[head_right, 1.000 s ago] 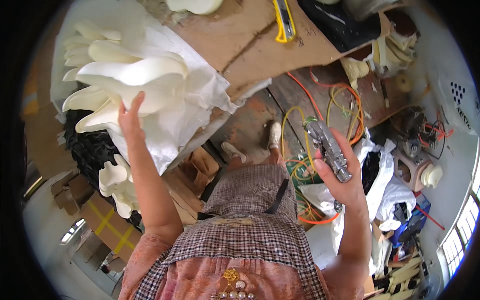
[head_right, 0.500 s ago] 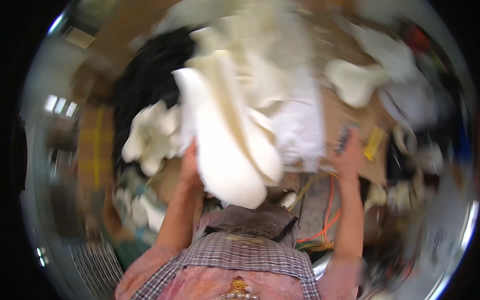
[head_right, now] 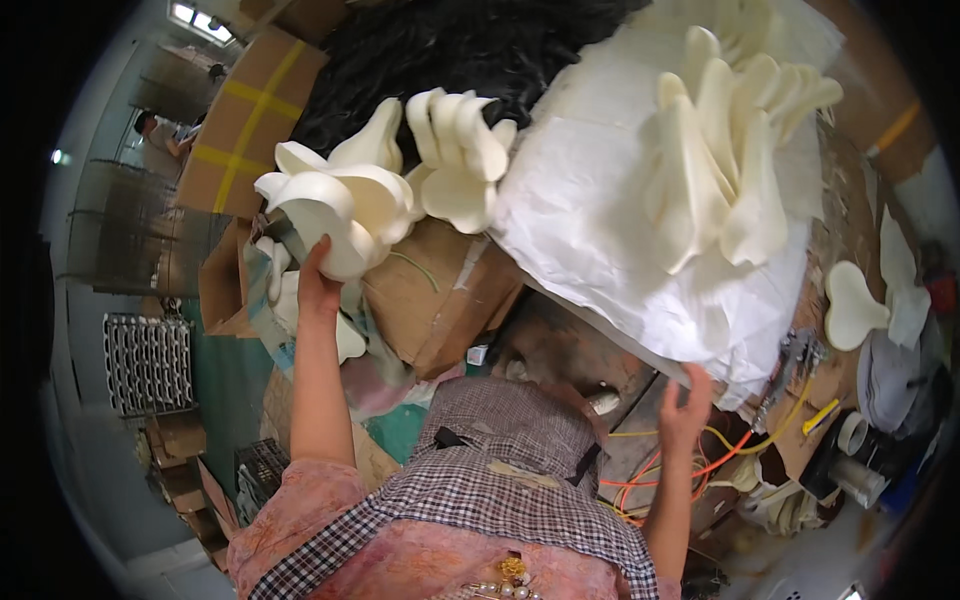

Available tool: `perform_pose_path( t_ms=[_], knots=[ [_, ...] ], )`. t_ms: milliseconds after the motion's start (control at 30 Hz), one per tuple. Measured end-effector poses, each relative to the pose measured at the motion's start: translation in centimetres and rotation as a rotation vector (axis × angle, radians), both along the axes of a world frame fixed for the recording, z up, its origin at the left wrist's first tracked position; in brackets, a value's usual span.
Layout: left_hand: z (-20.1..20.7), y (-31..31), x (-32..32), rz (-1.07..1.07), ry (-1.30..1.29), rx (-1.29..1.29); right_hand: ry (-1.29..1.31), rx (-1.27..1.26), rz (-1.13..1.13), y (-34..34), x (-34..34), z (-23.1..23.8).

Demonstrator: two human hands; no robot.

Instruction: Unpacking foam saddle-shaped parts from a bag and arranging them on a table in a manufacturing environment.

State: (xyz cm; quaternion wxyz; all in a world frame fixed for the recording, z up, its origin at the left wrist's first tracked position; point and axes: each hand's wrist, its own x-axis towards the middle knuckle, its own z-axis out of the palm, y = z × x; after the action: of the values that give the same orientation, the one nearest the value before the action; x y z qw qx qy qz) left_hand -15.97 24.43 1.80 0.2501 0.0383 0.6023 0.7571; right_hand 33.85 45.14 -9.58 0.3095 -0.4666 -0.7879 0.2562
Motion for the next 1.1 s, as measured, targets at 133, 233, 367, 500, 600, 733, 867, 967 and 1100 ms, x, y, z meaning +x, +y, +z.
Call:
perform_pose_path(
  t_ms=[133, 233, 367, 500, 600, 733, 867, 967, 1100],
  knots=[
    [-0.7, -4.0, -8.2, 0.068, -0.092, 0.221, 0.314, -0.628, 0.005, -1.1, -10.5, -2.6],
    [-1.8, -5.2, -12.3, 0.01, -0.102, 0.301, 0.574, -1.003, -0.029, 2.7, -19.6, -3.2],
    [-2.9, -5.4, -14.7, -0.082, -0.097, 0.267, 0.65, -1.069, 0.04, 7.6, -31.6, -2.3],
    [-2.5, 0.9, -14.5, -0.228, -0.032, 0.083, 0.583, -1.129, 0.122, 11.8, -39.5, -4.8],
    [-1.5, 4.8, -15.0, -0.25, 0.197, -0.359, 0.463, -1.435, 0.293, 11.1, -44.0, -6.1],
    [-3.0, 7.2, -16.3, -0.317, 0.639, -0.798, 0.187, -1.596, 0.346, 10.7, -46.7, -6.6],
    [-3.8, 6.2, -17.4, -0.287, 0.318, -0.614, 0.184, -1.513, 0.448, 10.0, -47.5, -6.6],
    [-3.4, 6.1, -16.5, -0.392, 0.556, -0.634, 0.586, -1.37, 0.444, 9.3, -46.8, -6.6],
    [-1.6, 1.6, -15.3, -0.29, 0.604, -0.562, 0.562, -1.283, 0.449, 6.9, -46.4, 1.8]
  ],
)
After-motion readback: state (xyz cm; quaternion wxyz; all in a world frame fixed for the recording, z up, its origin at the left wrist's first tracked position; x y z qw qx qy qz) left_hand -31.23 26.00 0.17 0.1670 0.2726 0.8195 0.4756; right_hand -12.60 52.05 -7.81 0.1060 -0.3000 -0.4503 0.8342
